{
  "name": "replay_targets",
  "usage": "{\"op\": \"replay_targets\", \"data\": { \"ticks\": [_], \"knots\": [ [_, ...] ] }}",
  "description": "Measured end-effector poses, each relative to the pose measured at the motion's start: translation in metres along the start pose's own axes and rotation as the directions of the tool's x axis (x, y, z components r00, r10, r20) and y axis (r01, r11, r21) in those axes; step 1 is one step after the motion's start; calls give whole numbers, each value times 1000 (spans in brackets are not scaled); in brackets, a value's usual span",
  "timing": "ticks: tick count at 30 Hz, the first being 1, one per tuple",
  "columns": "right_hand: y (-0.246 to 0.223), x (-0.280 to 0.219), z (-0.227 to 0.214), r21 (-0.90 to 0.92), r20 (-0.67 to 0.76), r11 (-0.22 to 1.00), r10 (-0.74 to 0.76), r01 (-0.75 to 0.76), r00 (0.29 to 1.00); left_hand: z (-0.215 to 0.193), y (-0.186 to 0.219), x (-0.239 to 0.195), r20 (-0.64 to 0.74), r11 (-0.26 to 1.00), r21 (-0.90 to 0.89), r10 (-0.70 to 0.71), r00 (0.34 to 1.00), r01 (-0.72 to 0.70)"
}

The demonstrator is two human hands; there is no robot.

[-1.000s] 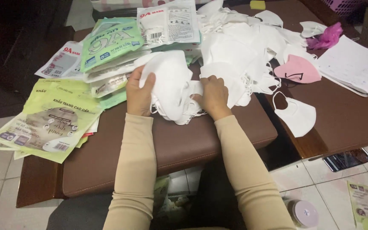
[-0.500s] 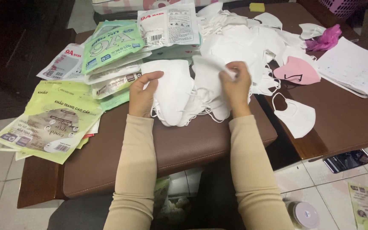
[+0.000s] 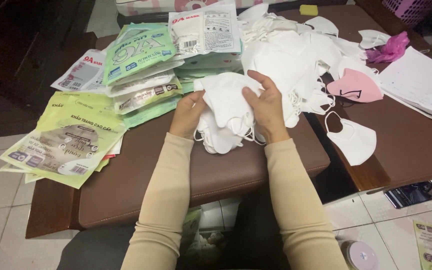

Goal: The person folds white face masks by hand and places them into a pile on a brown table. They also handle green and yellow mask packaging, moving it aside to access the masks. The person repeatedly picks up masks, folds them, and stacks them.

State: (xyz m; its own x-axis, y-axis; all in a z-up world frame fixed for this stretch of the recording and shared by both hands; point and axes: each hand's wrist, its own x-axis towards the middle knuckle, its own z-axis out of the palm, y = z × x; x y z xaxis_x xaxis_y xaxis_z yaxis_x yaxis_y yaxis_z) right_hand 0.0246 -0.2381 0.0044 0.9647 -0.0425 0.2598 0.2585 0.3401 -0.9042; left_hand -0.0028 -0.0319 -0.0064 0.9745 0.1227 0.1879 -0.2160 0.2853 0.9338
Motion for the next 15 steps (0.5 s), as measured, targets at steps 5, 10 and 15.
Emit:
{"op": "replay_targets", "data": {
  "ticks": [5, 10, 15],
  "knots": [
    [17, 5, 4, -90, -78, 994, -71, 64, 994, -10, -22, 13, -1, 987, -142, -77, 997, 76],
    [30, 8, -13, -516, 31, 766, -430, 383, 902, -31, -55, 29, -67, 958, 287, 32, 997, -12],
    [-6, -6, -4, -580, -135, 802, -268, 144, 954, -1, 7, -1, -115, 1000, -2, -10, 993, 10]
  ]
}}
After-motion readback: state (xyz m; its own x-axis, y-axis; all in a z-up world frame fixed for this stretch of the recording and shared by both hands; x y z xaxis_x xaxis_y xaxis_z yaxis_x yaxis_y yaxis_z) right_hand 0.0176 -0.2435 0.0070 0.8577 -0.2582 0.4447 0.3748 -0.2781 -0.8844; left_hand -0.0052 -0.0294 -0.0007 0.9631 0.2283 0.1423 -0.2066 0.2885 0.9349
